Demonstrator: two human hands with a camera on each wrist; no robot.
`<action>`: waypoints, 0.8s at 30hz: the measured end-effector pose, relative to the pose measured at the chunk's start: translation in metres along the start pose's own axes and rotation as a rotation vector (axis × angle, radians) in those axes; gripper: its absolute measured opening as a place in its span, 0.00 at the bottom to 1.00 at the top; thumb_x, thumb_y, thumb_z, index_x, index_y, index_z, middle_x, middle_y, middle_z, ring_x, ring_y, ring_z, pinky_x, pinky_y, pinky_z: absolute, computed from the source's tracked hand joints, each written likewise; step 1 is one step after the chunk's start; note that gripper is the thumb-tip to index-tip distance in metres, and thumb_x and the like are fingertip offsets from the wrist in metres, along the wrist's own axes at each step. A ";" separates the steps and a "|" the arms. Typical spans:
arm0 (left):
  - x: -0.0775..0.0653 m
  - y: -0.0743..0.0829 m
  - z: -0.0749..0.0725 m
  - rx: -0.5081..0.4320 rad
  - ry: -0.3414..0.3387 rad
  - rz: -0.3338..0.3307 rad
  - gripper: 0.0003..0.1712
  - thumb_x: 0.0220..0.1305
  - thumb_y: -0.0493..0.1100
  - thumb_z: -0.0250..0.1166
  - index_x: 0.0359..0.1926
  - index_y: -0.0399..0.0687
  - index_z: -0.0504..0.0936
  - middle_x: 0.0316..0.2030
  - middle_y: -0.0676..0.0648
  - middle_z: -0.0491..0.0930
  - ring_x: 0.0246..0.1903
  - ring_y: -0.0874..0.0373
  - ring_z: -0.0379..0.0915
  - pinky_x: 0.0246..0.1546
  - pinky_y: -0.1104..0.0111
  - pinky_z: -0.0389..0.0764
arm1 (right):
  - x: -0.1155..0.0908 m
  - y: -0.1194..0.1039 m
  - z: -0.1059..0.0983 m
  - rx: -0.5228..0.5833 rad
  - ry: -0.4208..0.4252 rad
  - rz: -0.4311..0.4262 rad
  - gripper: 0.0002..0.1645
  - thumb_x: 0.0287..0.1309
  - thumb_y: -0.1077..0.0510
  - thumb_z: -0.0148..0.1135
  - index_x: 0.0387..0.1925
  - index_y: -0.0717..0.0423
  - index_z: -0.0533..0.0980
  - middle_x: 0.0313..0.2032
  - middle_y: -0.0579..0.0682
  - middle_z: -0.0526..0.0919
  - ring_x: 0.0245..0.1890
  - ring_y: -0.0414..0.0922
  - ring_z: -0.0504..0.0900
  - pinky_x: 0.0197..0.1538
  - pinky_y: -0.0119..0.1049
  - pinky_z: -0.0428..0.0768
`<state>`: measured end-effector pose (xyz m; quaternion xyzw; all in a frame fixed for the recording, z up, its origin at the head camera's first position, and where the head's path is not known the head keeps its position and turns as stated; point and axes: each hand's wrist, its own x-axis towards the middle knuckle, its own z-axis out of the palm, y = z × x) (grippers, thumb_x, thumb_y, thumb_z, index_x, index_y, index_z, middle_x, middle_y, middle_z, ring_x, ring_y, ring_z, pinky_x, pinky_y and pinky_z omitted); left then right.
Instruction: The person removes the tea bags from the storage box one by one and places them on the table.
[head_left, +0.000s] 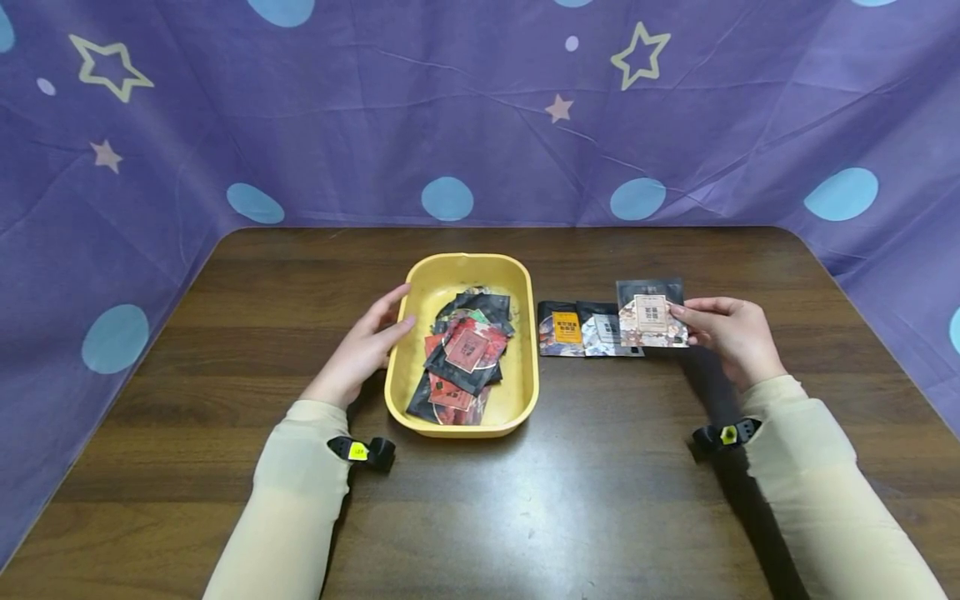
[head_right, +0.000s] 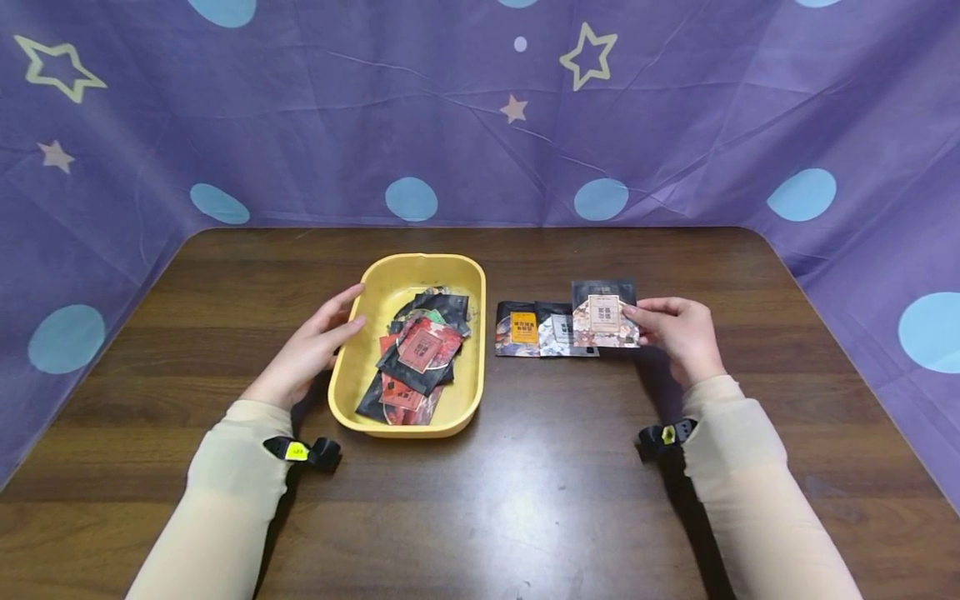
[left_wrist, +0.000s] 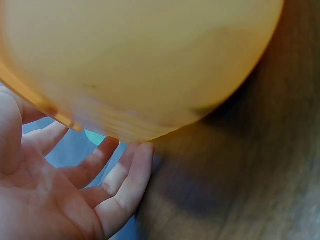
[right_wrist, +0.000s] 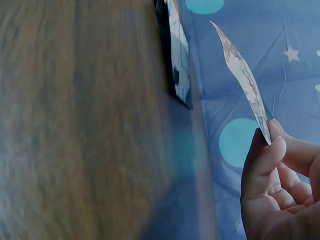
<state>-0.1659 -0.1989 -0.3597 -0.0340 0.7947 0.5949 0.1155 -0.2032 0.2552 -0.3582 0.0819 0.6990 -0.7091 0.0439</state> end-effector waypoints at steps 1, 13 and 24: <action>0.000 0.000 0.000 0.000 0.000 0.000 0.35 0.75 0.51 0.53 0.78 0.63 0.52 0.66 0.35 0.57 0.50 0.49 0.73 0.38 0.65 0.85 | 0.001 0.000 -0.001 -0.006 0.000 0.004 0.10 0.57 0.63 0.70 0.24 0.46 0.83 0.23 0.39 0.84 0.20 0.33 0.78 0.24 0.24 0.79; 0.000 0.000 0.000 -0.003 0.006 -0.002 0.34 0.75 0.51 0.53 0.78 0.64 0.53 0.65 0.35 0.58 0.47 0.51 0.74 0.38 0.65 0.85 | 0.010 0.006 -0.008 -0.053 -0.047 0.057 0.14 0.59 0.66 0.67 0.22 0.45 0.83 0.22 0.37 0.84 0.19 0.32 0.77 0.24 0.24 0.79; -0.001 0.001 0.001 0.002 0.007 -0.006 0.34 0.75 0.51 0.53 0.77 0.65 0.53 0.65 0.36 0.58 0.48 0.50 0.73 0.39 0.66 0.85 | 0.016 0.009 -0.009 -0.131 -0.042 0.095 0.14 0.59 0.63 0.69 0.22 0.43 0.82 0.21 0.36 0.82 0.20 0.31 0.76 0.25 0.24 0.79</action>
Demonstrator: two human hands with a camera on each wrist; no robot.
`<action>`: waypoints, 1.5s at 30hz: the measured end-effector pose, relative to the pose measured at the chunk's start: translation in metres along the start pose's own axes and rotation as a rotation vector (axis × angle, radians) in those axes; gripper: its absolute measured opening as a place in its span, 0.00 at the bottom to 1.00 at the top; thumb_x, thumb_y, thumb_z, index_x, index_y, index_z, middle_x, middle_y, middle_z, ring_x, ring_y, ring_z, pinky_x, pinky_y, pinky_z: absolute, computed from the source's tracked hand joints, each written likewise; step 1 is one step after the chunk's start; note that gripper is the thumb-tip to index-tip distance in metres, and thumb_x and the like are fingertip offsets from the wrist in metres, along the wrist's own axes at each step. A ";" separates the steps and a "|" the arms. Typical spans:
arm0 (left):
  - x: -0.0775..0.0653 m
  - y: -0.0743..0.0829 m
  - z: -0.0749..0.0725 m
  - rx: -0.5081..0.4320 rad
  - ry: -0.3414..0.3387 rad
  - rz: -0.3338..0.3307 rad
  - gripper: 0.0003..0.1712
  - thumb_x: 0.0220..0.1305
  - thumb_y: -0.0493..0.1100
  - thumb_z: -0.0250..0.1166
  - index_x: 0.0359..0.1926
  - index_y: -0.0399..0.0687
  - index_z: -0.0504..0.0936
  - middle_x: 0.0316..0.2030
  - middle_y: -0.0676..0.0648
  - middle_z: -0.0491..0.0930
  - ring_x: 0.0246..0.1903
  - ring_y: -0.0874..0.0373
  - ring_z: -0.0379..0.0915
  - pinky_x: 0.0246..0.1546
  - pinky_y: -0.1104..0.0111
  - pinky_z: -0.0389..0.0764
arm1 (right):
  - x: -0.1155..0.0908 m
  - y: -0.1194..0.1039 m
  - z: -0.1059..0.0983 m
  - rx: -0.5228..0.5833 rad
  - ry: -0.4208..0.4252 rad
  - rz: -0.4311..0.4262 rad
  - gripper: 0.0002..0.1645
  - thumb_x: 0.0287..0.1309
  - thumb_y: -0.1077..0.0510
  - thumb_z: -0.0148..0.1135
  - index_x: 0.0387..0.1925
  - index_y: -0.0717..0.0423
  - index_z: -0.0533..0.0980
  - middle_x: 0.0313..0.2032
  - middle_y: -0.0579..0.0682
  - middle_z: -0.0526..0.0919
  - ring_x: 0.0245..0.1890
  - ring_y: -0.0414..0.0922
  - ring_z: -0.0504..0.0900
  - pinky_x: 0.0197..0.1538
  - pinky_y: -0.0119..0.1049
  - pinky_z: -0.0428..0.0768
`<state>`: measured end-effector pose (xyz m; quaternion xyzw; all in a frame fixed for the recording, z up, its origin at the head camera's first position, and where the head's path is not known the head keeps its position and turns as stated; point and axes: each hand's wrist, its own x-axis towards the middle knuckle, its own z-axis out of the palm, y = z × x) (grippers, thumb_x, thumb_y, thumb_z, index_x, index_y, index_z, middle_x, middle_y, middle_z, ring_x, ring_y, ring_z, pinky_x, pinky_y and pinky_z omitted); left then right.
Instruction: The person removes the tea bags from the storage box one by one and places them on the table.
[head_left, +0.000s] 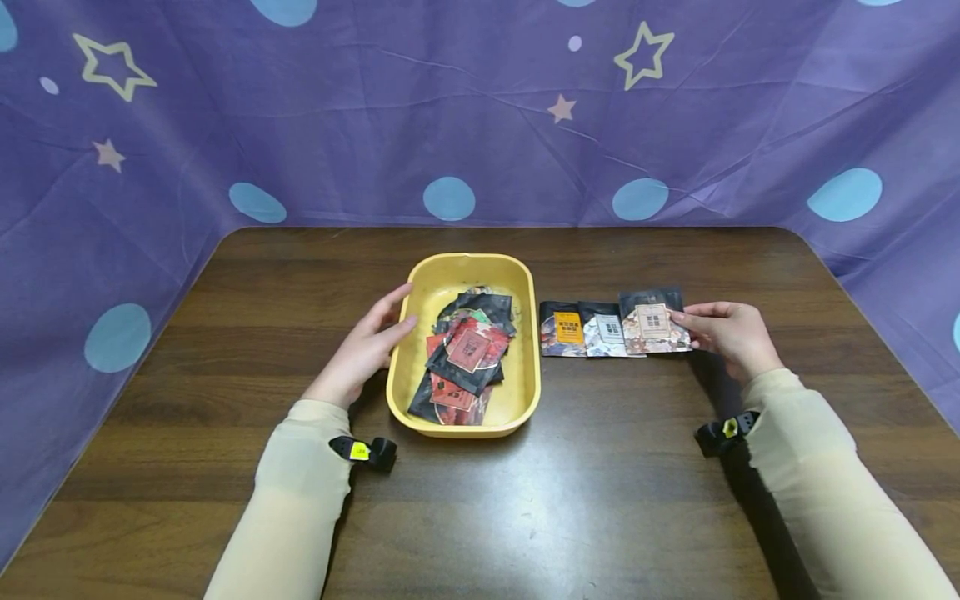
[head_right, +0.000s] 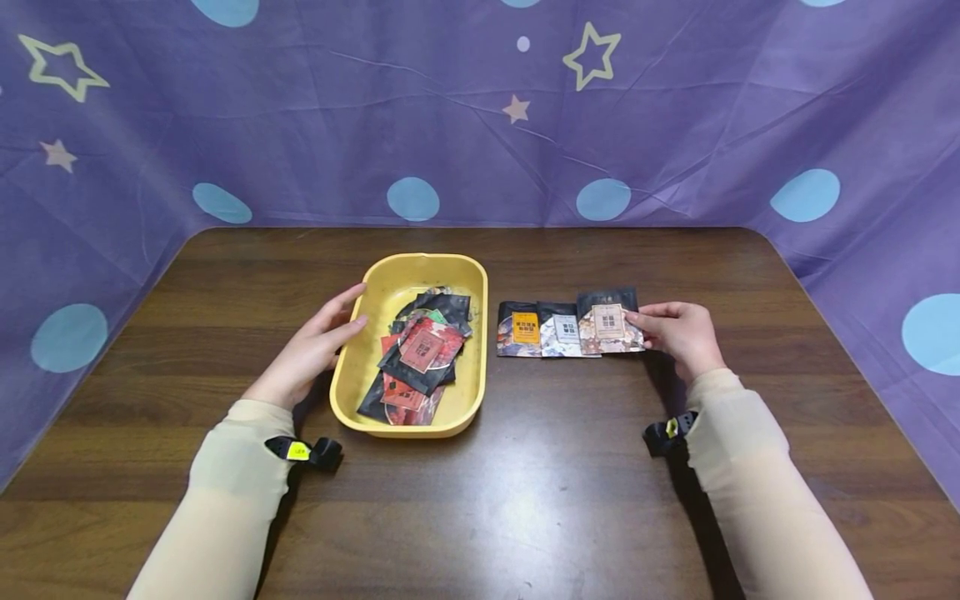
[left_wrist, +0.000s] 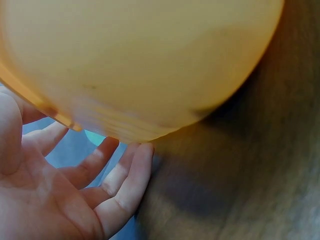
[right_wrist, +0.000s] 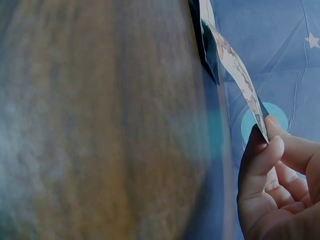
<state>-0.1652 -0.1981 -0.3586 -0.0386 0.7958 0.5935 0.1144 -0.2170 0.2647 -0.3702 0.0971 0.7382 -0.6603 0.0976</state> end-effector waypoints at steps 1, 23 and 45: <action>0.000 0.000 0.000 0.000 0.000 0.001 0.34 0.75 0.51 0.53 0.77 0.65 0.53 0.64 0.36 0.59 0.48 0.51 0.73 0.38 0.66 0.85 | 0.000 0.000 0.000 -0.012 0.000 0.001 0.14 0.59 0.63 0.69 0.22 0.42 0.82 0.21 0.36 0.82 0.20 0.31 0.76 0.25 0.24 0.79; 0.000 0.000 0.000 0.001 -0.004 -0.003 0.34 0.76 0.49 0.52 0.78 0.64 0.53 0.65 0.35 0.58 0.48 0.50 0.73 0.38 0.65 0.85 | 0.000 0.005 0.000 -0.175 -0.032 0.004 0.16 0.64 0.59 0.64 0.23 0.37 0.79 0.22 0.32 0.81 0.21 0.30 0.74 0.26 0.23 0.79; 0.000 0.000 0.000 -0.006 -0.003 -0.002 0.34 0.76 0.50 0.53 0.78 0.64 0.53 0.66 0.35 0.58 0.49 0.50 0.73 0.39 0.64 0.85 | 0.000 0.002 0.000 -0.288 -0.012 0.010 0.28 0.70 0.56 0.56 0.59 0.78 0.68 0.23 0.29 0.79 0.22 0.30 0.78 0.29 0.26 0.82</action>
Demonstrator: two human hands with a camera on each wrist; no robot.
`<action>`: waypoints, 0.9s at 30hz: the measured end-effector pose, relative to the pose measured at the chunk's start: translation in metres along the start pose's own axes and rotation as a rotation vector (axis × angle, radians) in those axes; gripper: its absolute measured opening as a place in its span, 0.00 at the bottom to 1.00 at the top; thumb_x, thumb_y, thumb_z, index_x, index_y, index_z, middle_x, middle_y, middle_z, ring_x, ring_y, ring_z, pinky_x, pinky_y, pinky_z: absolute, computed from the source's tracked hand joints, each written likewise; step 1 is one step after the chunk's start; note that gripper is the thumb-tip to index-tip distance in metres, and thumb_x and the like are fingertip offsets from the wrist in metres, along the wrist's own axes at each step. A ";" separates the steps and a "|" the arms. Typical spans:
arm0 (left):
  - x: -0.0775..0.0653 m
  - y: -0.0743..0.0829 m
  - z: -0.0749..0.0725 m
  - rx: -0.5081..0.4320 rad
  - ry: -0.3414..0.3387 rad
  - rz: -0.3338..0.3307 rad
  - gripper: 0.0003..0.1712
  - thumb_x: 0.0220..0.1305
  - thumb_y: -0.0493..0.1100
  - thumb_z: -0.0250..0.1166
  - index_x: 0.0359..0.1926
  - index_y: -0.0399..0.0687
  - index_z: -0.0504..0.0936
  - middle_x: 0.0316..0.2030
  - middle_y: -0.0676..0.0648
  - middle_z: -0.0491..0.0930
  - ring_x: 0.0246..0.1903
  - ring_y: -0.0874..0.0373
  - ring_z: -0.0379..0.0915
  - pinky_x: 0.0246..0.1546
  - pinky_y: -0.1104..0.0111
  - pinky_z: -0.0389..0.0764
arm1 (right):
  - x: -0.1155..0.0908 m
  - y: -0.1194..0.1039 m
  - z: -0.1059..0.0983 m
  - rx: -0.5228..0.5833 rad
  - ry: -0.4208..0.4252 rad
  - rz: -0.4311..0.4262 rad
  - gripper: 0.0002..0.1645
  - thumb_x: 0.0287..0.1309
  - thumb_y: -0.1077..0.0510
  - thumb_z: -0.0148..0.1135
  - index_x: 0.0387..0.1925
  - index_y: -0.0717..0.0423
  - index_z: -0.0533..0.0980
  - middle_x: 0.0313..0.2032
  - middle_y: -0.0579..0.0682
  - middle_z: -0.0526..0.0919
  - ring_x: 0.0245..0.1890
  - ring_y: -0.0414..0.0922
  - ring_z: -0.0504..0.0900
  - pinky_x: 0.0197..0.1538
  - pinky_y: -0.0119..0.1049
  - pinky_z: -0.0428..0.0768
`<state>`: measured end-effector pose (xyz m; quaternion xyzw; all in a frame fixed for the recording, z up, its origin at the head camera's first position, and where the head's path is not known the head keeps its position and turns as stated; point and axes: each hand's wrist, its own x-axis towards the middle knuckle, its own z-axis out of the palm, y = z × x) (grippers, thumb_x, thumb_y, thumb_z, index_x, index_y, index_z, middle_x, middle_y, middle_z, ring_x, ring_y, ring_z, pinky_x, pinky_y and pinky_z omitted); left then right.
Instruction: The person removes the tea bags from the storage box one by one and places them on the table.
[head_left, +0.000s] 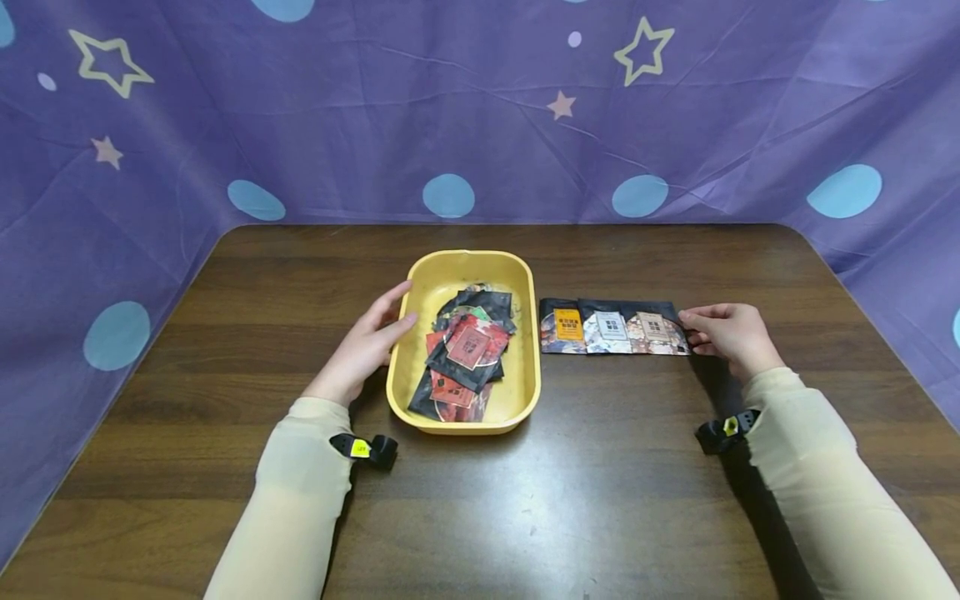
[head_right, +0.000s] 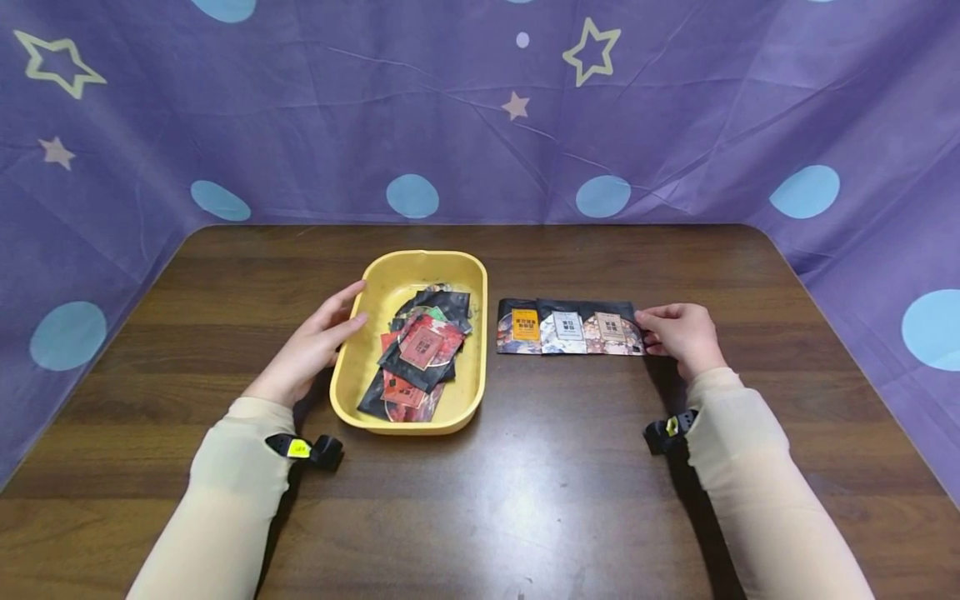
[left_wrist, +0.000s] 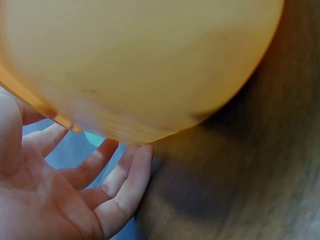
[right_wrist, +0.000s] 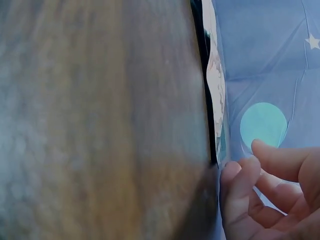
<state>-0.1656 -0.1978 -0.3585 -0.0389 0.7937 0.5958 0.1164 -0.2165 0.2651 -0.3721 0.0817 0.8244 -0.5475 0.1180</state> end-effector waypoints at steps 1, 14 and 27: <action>0.000 0.000 0.000 0.001 0.000 0.000 0.34 0.76 0.50 0.53 0.78 0.64 0.53 0.66 0.35 0.59 0.49 0.50 0.73 0.39 0.64 0.85 | 0.000 -0.001 0.000 -0.003 0.002 -0.006 0.27 0.70 0.56 0.56 0.58 0.77 0.68 0.23 0.29 0.80 0.22 0.30 0.78 0.29 0.26 0.82; 0.000 0.001 -0.001 0.004 -0.002 -0.007 0.34 0.76 0.50 0.52 0.78 0.64 0.52 0.67 0.35 0.58 0.52 0.48 0.72 0.40 0.66 0.85 | -0.013 -0.027 0.015 -0.083 0.128 -0.190 0.23 0.68 0.62 0.57 0.56 0.77 0.73 0.24 0.24 0.76 0.25 0.27 0.80 0.33 0.24 0.83; 0.000 0.000 0.001 -0.001 -0.006 -0.008 0.34 0.76 0.49 0.52 0.78 0.63 0.52 0.67 0.35 0.58 0.52 0.48 0.71 0.39 0.66 0.84 | -0.032 -0.063 0.056 -0.262 0.099 -0.320 0.23 0.65 0.50 0.64 0.52 0.63 0.81 0.48 0.61 0.85 0.35 0.33 0.81 0.37 0.24 0.78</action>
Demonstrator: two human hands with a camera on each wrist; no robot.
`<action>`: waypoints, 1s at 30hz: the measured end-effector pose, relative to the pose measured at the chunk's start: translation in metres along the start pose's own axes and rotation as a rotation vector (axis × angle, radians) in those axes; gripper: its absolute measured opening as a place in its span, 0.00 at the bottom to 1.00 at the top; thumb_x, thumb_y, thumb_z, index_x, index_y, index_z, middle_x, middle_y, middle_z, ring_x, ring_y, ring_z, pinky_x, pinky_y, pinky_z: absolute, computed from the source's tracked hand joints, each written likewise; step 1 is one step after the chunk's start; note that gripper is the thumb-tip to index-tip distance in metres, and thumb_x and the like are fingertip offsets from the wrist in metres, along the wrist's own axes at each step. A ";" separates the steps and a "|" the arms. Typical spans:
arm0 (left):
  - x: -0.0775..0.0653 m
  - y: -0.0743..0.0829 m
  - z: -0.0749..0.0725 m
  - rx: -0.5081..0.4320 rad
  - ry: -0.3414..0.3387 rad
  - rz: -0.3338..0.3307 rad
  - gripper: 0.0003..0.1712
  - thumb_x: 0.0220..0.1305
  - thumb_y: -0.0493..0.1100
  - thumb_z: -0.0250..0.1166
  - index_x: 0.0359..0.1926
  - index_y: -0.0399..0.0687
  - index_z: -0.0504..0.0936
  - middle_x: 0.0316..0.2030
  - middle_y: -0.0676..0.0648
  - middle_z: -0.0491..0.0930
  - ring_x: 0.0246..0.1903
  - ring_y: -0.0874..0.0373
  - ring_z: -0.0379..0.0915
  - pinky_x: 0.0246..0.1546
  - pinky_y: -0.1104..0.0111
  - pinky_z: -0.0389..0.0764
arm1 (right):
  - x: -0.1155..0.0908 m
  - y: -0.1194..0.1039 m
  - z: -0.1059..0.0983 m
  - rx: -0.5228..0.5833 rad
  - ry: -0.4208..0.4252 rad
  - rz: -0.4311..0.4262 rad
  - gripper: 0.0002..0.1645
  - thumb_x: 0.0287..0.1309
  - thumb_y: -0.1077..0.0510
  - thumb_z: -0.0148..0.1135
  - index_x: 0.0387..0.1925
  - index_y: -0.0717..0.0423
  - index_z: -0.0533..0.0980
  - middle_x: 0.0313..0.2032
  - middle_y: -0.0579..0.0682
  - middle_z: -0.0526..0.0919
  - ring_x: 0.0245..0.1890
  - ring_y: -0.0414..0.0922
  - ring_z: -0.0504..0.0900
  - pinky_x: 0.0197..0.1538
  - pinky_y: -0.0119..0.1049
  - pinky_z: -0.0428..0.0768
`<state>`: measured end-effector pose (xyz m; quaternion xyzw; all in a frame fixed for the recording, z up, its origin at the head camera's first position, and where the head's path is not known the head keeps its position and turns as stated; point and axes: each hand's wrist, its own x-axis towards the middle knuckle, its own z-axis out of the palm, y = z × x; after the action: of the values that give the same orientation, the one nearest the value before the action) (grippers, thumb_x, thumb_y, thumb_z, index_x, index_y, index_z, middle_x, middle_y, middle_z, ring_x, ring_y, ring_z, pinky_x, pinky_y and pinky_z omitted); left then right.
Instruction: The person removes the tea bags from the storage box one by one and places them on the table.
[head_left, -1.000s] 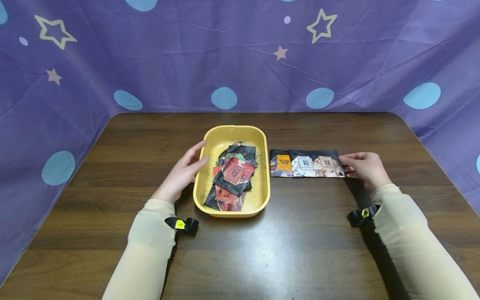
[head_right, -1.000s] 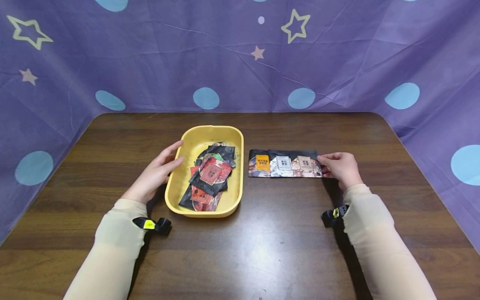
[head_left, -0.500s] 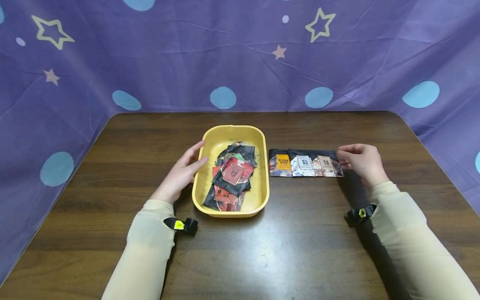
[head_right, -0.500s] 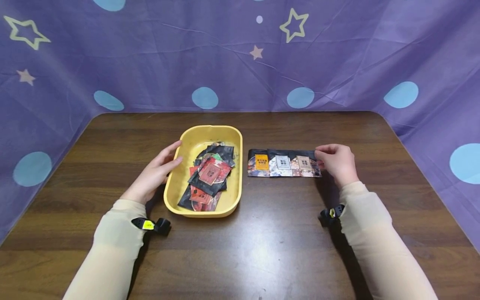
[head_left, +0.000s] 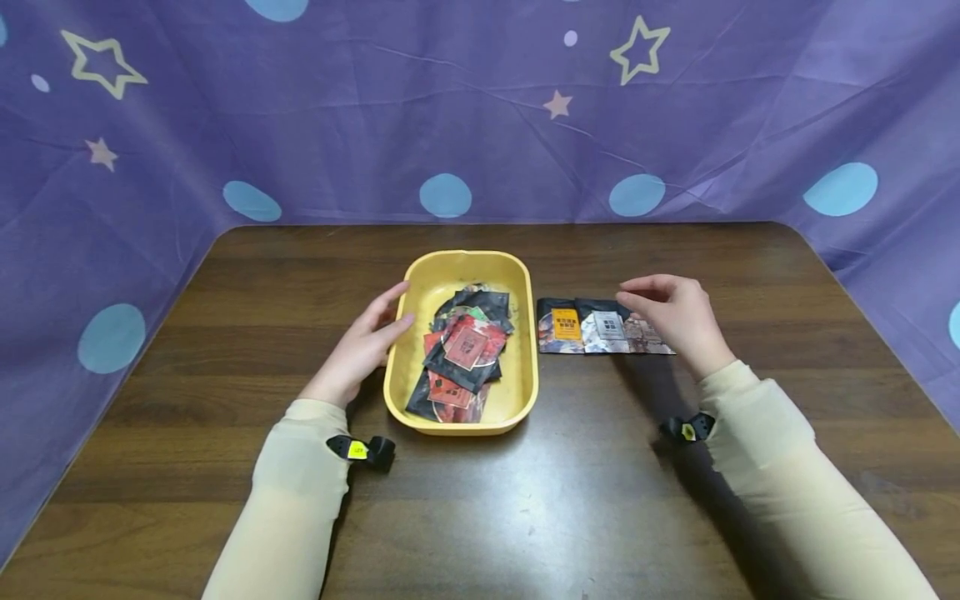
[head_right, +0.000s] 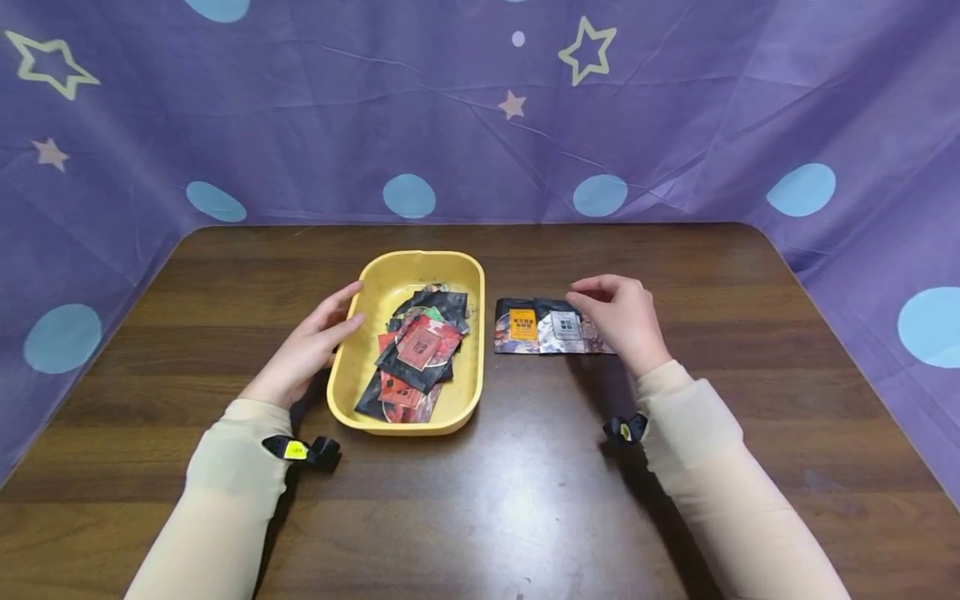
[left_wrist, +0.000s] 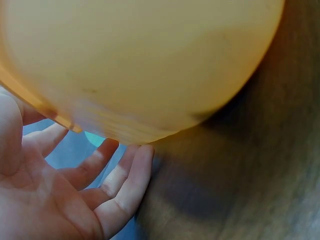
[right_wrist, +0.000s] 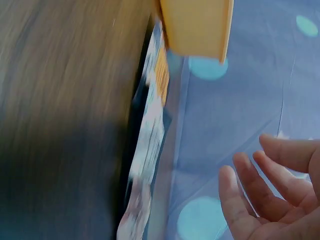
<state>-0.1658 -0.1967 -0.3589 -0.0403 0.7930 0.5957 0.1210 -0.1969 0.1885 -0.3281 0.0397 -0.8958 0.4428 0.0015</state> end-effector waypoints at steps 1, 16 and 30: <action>0.000 0.000 0.000 0.004 -0.003 0.002 0.34 0.76 0.49 0.52 0.78 0.63 0.52 0.67 0.35 0.58 0.52 0.48 0.71 0.39 0.66 0.84 | -0.002 -0.003 0.003 -0.005 -0.018 -0.006 0.23 0.65 0.49 0.64 0.52 0.62 0.81 0.49 0.61 0.85 0.38 0.36 0.81 0.38 0.24 0.77; -0.001 0.000 0.000 0.001 -0.006 0.004 0.35 0.75 0.50 0.53 0.78 0.63 0.52 0.68 0.35 0.57 0.52 0.47 0.72 0.40 0.64 0.85 | -0.013 -0.061 0.050 0.080 -0.155 -0.169 0.20 0.57 0.54 0.72 0.50 0.57 0.83 0.48 0.54 0.87 0.44 0.50 0.86 0.42 0.34 0.83; 0.000 0.001 0.000 -0.013 -0.002 0.016 0.35 0.76 0.48 0.53 0.78 0.62 0.52 0.68 0.35 0.59 0.53 0.47 0.71 0.39 0.65 0.85 | -0.017 -0.082 0.097 -0.206 -0.198 -0.464 0.29 0.51 0.52 0.76 0.53 0.64 0.81 0.51 0.58 0.85 0.54 0.55 0.79 0.61 0.47 0.75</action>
<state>-0.1656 -0.1964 -0.3581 -0.0342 0.7894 0.6018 0.1167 -0.1706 0.0632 -0.3232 0.2866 -0.8988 0.3312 0.0192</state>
